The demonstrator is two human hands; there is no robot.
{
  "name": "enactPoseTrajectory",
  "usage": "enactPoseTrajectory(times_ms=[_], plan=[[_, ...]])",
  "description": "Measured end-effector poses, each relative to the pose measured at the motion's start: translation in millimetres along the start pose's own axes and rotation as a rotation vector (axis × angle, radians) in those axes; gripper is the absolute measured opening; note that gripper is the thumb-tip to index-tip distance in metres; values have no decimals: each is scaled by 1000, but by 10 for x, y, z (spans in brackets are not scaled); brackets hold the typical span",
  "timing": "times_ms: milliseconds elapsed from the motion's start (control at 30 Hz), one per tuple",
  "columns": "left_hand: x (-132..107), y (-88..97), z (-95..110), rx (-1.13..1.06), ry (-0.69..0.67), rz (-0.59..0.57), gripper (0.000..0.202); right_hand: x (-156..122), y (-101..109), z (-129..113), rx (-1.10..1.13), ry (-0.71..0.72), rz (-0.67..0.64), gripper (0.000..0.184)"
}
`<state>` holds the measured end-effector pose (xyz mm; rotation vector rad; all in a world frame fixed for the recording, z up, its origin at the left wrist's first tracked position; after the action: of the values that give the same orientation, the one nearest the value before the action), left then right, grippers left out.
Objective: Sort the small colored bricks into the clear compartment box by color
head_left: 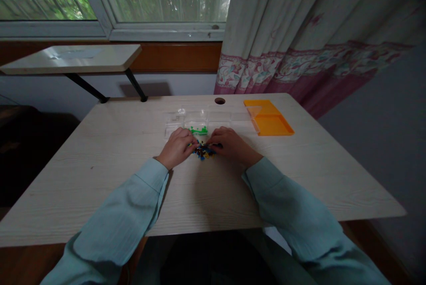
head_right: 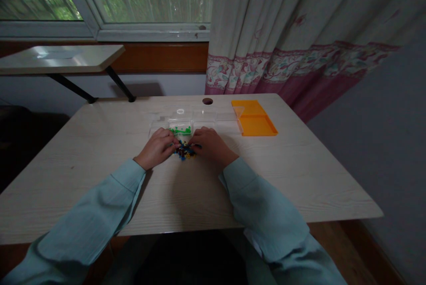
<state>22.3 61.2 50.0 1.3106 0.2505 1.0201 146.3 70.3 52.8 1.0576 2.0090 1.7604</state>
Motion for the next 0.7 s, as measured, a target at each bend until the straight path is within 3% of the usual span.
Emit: enactPoseTrajectory(times_ms=[700], plan=[[4, 10, 20, -11, 6, 29, 22, 39, -42, -29, -16, -27, -14, 9]])
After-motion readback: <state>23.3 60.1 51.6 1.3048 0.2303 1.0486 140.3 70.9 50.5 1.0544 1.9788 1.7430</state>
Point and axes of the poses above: each hand's wrist, its own x-axis towards the middle knuckle, its own y-axis out of the back of the hand, z = x × y, the point moved 9 cm from there along x, towards the middle knuckle, and after that the axes turned 1 degree about -x, right-handed, at the moved point
